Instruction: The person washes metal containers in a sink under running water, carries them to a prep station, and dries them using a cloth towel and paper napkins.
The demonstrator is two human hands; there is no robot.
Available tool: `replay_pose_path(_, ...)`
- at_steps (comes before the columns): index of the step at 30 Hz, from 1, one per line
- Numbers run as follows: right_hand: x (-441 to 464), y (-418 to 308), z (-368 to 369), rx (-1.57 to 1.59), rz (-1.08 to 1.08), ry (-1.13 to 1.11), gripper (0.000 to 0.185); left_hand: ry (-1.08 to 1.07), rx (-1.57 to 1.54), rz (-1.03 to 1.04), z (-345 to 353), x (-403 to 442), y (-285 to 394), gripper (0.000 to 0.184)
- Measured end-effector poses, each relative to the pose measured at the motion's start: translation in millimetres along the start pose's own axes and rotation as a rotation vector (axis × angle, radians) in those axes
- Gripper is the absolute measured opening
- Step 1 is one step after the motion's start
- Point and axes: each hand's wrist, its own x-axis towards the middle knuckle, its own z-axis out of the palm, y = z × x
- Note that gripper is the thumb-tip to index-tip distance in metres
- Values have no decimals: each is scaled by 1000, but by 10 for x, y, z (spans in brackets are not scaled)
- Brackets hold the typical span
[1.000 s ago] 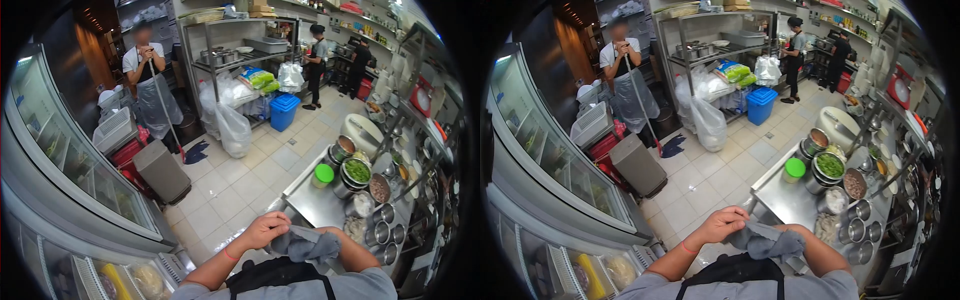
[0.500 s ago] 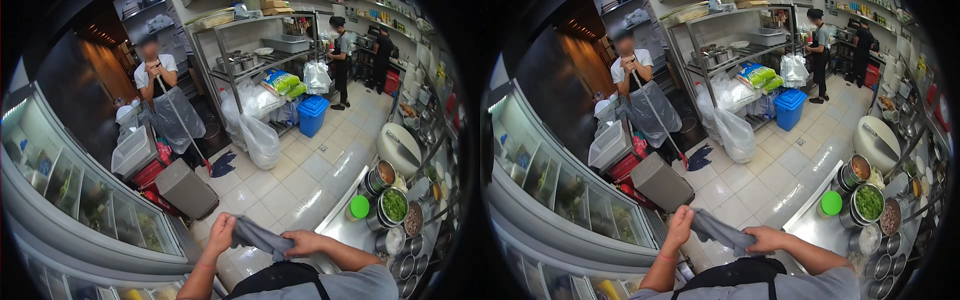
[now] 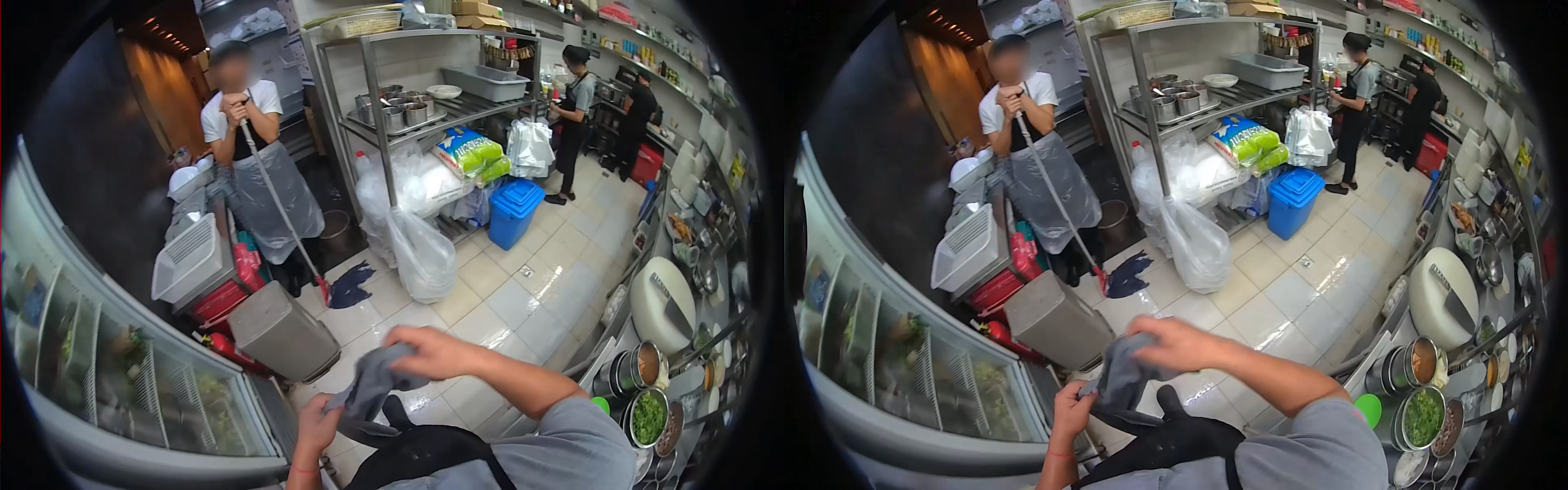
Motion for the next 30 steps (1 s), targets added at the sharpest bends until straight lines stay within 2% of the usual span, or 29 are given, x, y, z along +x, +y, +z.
replay_pose_path(1, 236, -33, 88, -66, -50, -118, 22, -25, 121, 81, -6, 190, -67, 19)
replay_pose_path(2, 494, -46, 160, -134, -102, -234, 24, -46, 108, 92, 33, 371, -70, 19)
replay_pose_path(3, 726, -9, 234, -140, -163, -286, 24, 55, -55, 177, 147, 527, 5, 19)
replay_pose_path(4, 961, 39, 307, -148, -224, -342, 25, 57, -149, 187, 150, 722, 16, 20)
replay_pose_path(6, 1419, 208, 307, -279, -147, -372, 24, 61, -336, 208, 155, 1101, 40, 21)
replay_pose_path(8, 1814, 326, 192, -355, -61, -364, 24, -256, -233, 182, 45, 1544, -81, 30)
replay_pose_path(10, 2011, 411, -25, -378, 1, -350, 31, -285, -181, 162, 33, 1982, -122, 26)
replay_pose_path(11, 2065, 526, -125, -314, -81, -192, 34, -309, -198, 149, 12, 2186, -83, 24)
replay_pose_path(12, 2112, 619, -232, -251, -162, -32, 37, -366, -256, 243, -27, 2401, -8, 24)
replay_pose_path(13, 2129, 688, -329, -248, -167, -33, 37, -355, -322, 206, -21, 2591, 115, 24)
replay_pose_path(15, 2112, 856, -491, 45, 147, 60, 37, -345, -387, 176, -91, 2966, 299, 24)
replay_pose_path(16, 2076, 988, -577, 39, 146, 66, 37, -373, -362, 202, -126, 3155, 344, 24)
replay_pose_path(18, 1986, 1281, -779, -62, 298, -29, 31, -413, -345, 230, -136, 3543, 433, 24)
replay_pose_path(22, 2018, 1557, -1196, -181, 379, -156, 23, -394, -471, 209, -103, 4255, 675, 22)
replay_pose_path(24, 2114, 1548, -1410, -101, 43, 216, 19, -427, -312, 300, -95, 4580, 784, 19)
replay_pose_path(25, 2168, 1591, -1543, 24, 148, 246, 15, -353, -306, 388, -72, 4740, 890, 20)
replay_pose_path(26, 2239, 1637, -1701, 16, 133, 237, 15, -300, -287, 417, -81, 4950, 930, 19)
replay_pose_path(28, 2352, 1714, -2005, 340, 474, 268, 15, -293, -268, 394, -180, 5424, 996, 16)
replay_pose_path(30, 2550, 1604, -2290, 298, 396, 248, 16, -238, -474, 223, -252, 5790, 1111, 15)
